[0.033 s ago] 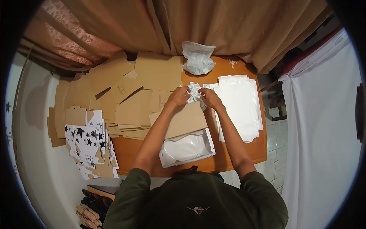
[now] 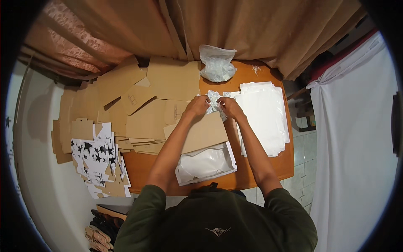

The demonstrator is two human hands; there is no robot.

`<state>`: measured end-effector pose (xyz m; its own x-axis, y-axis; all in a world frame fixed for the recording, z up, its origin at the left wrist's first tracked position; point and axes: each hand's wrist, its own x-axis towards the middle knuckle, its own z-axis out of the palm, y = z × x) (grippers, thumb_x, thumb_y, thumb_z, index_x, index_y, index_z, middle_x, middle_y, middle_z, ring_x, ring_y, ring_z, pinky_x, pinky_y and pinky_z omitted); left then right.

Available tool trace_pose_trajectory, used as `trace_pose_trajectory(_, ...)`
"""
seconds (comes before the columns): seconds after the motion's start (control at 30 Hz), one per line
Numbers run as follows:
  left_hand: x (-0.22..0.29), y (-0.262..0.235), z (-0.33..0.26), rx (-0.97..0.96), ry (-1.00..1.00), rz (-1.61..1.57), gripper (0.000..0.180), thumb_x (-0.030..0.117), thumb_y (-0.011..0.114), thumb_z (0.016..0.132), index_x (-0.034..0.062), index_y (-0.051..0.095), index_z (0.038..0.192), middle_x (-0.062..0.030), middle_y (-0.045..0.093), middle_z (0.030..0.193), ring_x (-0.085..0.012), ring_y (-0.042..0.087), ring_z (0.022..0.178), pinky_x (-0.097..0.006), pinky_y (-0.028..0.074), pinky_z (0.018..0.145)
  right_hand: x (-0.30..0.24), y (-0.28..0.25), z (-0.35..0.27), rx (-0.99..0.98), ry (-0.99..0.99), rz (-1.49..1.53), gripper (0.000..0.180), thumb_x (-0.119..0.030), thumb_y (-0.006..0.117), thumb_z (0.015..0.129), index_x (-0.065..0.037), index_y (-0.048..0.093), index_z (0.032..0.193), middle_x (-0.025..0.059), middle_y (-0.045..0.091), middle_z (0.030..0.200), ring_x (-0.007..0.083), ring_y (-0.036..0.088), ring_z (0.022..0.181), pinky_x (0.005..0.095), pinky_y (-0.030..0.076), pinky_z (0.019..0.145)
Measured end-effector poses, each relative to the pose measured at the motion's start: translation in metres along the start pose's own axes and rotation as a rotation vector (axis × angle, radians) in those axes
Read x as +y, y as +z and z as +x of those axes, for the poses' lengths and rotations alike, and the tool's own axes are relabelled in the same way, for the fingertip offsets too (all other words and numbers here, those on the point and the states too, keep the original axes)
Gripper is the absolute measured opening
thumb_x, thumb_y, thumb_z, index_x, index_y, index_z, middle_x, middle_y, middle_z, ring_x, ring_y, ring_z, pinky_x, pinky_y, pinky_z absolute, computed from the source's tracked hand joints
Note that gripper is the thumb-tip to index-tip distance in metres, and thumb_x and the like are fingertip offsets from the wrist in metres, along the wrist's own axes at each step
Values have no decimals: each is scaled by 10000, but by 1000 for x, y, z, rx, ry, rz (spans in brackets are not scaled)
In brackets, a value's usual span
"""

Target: Folding flat cardboard templates into shoe boxes and lining them with paper.

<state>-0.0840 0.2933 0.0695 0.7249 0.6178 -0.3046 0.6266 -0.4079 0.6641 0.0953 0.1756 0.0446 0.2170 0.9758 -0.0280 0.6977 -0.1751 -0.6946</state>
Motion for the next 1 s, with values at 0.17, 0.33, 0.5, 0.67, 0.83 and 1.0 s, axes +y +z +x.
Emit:
trace_pose_trajectory(0.17,-11,33,40,-2,-81,82,236,204,748,855,25,706,1002,-206,733,988,-359,707,964,-436,546,825,34,30,23,-153,128,25,340,-10,664,838,-68,719,1168,197,741,1002,342,712,952,429,560,852)
trace_pose_trajectory(0.33,-17,54,62,-70,-125,151,245,204,794,800,31,694,941,-194,736,991,-368,707,970,-446,549,812,47,48,29,-217,161,7,423,-93,802,783,-86,702,1194,192,680,1156,357,659,1095,437,534,945)
trace_pose_trajectory(0.5,-35,66,70,8,-122,51,143,123,754,803,25,676,874,-191,729,976,-361,708,944,-453,548,796,35,50,27,-109,152,-32,381,-101,827,761,-44,702,1116,178,632,1134,358,640,1081,430,521,938)
trace_pose_trajectory(0.67,-18,53,65,165,61,29,62,33,691,824,3,649,860,-177,720,914,-356,704,867,-434,545,776,36,37,27,74,81,66,233,-99,797,804,-20,718,1009,185,619,1123,346,639,1036,430,520,920)
trace_pose_trajectory(0.83,9,10,36,123,107,-286,129,16,700,836,7,605,922,-183,684,864,-337,696,857,-417,528,746,-9,1,22,101,22,285,222,-120,765,886,23,656,1017,167,679,882,299,658,797,385,519,757)
trace_pose_trajectory(1.0,28,-8,-23,196,159,-567,143,-11,691,871,7,589,970,-129,692,840,-226,720,821,-365,547,711,-56,-26,-4,6,68,339,200,-133,747,927,5,662,1043,66,691,800,110,641,725,291,514,676)
